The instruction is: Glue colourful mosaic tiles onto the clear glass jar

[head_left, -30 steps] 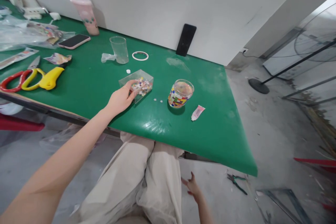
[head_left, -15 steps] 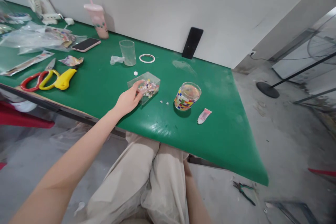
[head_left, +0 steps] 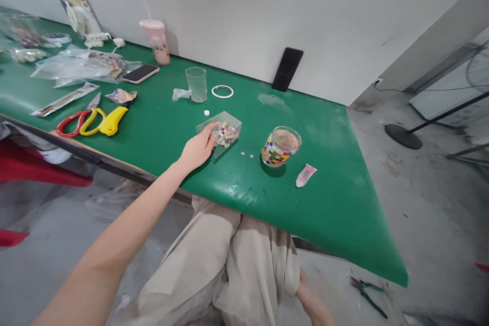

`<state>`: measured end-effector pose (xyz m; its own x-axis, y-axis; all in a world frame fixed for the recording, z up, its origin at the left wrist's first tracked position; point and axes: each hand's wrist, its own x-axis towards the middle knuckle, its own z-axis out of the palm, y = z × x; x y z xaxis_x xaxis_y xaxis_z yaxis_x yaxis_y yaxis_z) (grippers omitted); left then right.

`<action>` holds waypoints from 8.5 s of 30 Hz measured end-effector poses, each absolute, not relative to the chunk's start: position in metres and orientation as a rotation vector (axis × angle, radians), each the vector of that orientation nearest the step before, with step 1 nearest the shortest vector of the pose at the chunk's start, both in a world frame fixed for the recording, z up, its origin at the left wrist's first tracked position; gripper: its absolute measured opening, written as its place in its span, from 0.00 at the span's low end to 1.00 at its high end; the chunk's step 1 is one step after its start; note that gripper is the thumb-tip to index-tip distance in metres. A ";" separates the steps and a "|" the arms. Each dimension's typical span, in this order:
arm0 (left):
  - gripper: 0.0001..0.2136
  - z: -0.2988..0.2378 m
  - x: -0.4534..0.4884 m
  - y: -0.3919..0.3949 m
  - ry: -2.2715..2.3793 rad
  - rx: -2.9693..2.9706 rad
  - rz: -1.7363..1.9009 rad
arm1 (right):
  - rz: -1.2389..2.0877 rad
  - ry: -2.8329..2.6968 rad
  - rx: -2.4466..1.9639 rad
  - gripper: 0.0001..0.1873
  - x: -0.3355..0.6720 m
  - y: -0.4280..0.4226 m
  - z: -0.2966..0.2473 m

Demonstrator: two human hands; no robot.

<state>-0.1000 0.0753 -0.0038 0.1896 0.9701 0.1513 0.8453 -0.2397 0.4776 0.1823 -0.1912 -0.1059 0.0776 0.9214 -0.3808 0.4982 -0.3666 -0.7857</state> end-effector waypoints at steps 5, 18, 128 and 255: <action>0.17 -0.007 -0.105 0.073 1.662 2.201 0.707 | 1.149 -1.445 -2.248 0.18 0.193 -0.175 -0.107; 0.22 -0.004 -0.101 0.082 1.662 2.539 0.194 | 1.263 -1.966 -1.896 0.23 0.165 -0.171 -0.003; 0.20 -0.016 0.008 -0.020 1.177 1.361 1.070 | 0.925 -1.108 -1.698 0.12 0.218 -0.027 -0.008; 0.19 -0.009 0.035 -0.037 1.377 1.454 1.092 | 1.502 -1.168 -1.114 0.28 0.163 -0.024 0.010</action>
